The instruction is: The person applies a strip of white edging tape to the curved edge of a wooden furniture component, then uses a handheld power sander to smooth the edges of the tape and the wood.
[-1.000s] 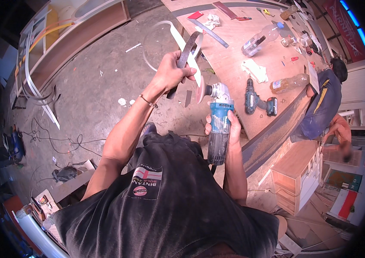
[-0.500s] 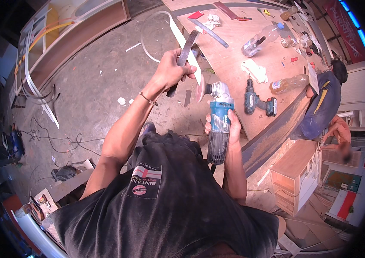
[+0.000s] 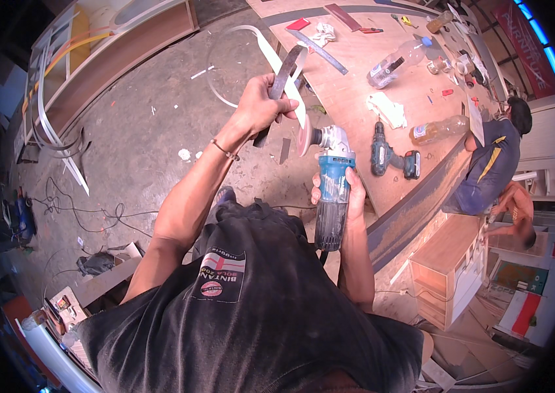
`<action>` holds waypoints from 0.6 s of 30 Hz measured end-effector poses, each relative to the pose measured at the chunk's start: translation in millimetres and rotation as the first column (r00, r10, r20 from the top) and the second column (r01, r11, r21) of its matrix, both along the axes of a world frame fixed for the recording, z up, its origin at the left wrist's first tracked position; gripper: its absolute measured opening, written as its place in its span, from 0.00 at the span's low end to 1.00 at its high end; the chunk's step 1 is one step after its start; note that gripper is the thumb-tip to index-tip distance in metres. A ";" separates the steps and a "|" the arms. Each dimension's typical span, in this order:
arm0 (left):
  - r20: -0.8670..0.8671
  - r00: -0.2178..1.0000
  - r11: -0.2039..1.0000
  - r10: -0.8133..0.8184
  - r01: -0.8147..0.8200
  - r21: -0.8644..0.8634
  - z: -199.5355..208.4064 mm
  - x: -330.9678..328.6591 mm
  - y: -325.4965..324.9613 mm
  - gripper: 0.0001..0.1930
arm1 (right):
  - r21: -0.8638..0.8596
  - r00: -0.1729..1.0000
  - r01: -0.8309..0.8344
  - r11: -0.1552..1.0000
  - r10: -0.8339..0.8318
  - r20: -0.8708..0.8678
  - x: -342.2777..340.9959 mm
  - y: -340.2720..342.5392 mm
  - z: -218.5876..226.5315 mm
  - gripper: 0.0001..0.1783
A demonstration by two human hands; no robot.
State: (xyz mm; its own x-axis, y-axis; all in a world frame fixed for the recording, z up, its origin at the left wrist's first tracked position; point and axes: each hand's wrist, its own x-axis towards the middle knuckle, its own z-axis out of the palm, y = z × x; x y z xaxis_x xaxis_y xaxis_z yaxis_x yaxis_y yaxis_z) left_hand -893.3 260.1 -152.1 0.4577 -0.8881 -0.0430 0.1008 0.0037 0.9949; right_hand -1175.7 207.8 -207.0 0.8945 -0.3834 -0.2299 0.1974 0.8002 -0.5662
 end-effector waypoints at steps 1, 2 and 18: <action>0.000 1.000 1.000 0.001 -0.001 0.000 0.2 -0.4 0.1 0.13 | 0.003 1.000 0.004 1.000 -0.004 -0.002 0.3 0.0 0.5 0.41; -0.001 1.000 1.000 -0.002 0.002 0.000 0.7 -1.1 0.1 0.13 | 0.006 1.000 0.008 1.000 -0.008 -0.003 0.8 -0.1 1.1 0.41; -0.050 0.998 1.000 -0.024 0.025 0.012 -2.9 -5.5 -0.3 0.14 | 0.017 0.999 0.037 0.999 -0.036 -0.041 -0.2 -3.8 1.5 0.42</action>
State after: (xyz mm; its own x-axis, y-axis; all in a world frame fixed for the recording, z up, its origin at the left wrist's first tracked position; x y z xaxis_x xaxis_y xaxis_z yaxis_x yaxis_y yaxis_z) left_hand -898.8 259.7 -155.0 0.4326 -0.8983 -0.0770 0.1506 -0.0123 0.9885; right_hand -1175.9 204.1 -205.6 0.8698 -0.4111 -0.2729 0.2037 0.8028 -0.5603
